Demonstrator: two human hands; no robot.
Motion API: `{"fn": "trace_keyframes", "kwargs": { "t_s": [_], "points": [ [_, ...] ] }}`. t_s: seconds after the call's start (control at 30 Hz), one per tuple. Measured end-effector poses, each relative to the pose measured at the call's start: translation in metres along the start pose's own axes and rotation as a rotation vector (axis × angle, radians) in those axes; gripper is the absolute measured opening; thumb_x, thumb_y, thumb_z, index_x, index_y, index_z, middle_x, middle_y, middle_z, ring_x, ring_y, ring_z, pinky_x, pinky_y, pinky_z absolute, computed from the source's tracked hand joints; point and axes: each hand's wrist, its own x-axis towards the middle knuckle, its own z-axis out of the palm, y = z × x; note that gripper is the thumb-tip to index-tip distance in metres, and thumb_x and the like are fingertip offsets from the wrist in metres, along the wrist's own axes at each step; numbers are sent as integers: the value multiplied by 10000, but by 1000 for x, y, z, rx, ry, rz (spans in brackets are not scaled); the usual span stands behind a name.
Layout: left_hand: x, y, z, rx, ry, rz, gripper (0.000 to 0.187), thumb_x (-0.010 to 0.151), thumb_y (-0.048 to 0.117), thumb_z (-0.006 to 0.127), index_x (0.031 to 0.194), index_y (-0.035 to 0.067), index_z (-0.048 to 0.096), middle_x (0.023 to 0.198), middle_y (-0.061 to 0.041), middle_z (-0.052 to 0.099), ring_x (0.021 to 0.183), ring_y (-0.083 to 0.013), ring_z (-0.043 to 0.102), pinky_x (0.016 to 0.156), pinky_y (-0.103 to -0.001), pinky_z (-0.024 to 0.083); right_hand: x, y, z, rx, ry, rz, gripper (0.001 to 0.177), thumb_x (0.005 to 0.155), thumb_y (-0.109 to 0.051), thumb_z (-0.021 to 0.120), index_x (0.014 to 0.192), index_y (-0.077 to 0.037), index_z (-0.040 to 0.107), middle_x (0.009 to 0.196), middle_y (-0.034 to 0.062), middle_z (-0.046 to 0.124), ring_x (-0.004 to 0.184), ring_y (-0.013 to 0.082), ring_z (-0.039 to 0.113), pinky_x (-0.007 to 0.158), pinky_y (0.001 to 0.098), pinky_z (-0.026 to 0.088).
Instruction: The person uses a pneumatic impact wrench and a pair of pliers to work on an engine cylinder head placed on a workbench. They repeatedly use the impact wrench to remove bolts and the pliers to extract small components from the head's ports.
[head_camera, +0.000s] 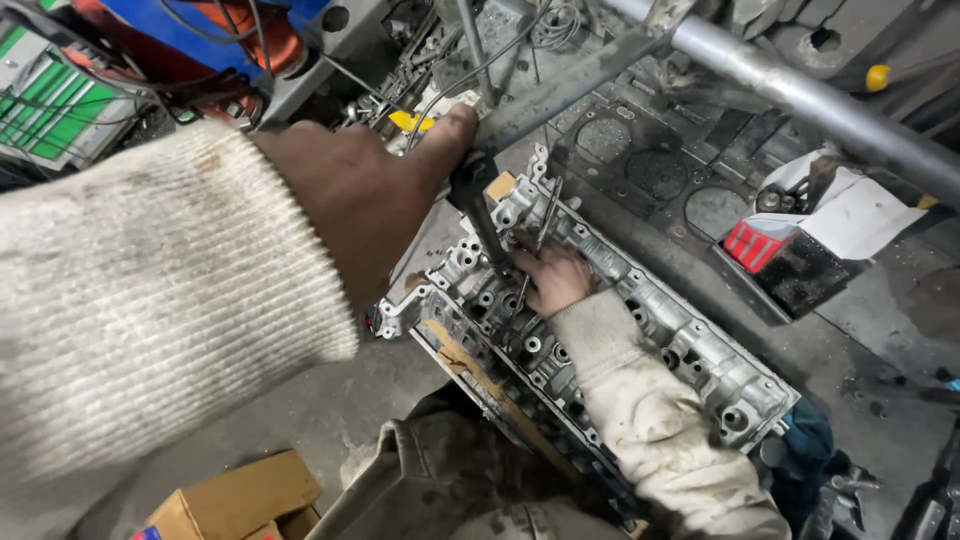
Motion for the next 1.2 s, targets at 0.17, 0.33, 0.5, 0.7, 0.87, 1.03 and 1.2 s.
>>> {"fn": "trace_keyframes", "kwargs": {
  "t_s": [0.17,0.33,0.5,0.7,0.87,1.03,1.2],
  "points": [
    [-1,5,-4,22,-47,15,678,1094,261,401,1696,177,100,644,-93,611,548,-195,653,479,-399,561,-21,-21,-45,219,68,74,501,817,-26,745,1301,-126,665,1372,156,670,1149,358,674,998,472,545],
    [15,-6,33,149,224,117,554,1118,327,322,1606,75,243,613,-77,605,491,-161,625,422,-330,543,-49,-51,-133,824,179,331,457,1070,-166,448,1513,-58,414,902,105,733,751,161,739,653,310,617],
    [24,-7,39,250,616,192,447,1114,206,349,1495,3,463,660,-78,617,461,-141,600,362,-284,494,-57,-36,-105,1045,177,348,453,1124,-302,358,1361,-12,613,683,35,604,517,104,556,466,251,454],
    [32,-10,57,207,664,211,467,1081,164,393,1497,-39,460,727,-132,645,477,-175,601,450,-320,539,-60,-34,-89,1270,142,503,351,1055,-204,532,1276,35,664,774,89,630,594,147,614,493,269,477],
    [31,-1,62,193,498,168,528,1128,234,349,1580,-37,368,766,-126,651,523,-185,603,461,-331,535,-56,-43,-88,1291,74,542,322,1002,-181,571,1223,42,640,869,167,728,710,221,757,558,293,592],
    [33,3,65,208,585,141,487,1091,164,367,1559,29,383,818,-155,668,461,-160,590,381,-316,509,-51,-41,-65,1265,204,627,277,1015,-179,587,1176,43,627,935,196,752,764,239,786,563,309,608],
    [37,9,83,161,715,53,429,1105,162,389,1516,53,439,909,-166,697,412,-119,547,303,-257,444,-54,-46,-59,1030,206,579,216,1013,-123,609,1105,58,680,934,165,763,786,212,767,610,317,619]
  ]
}}
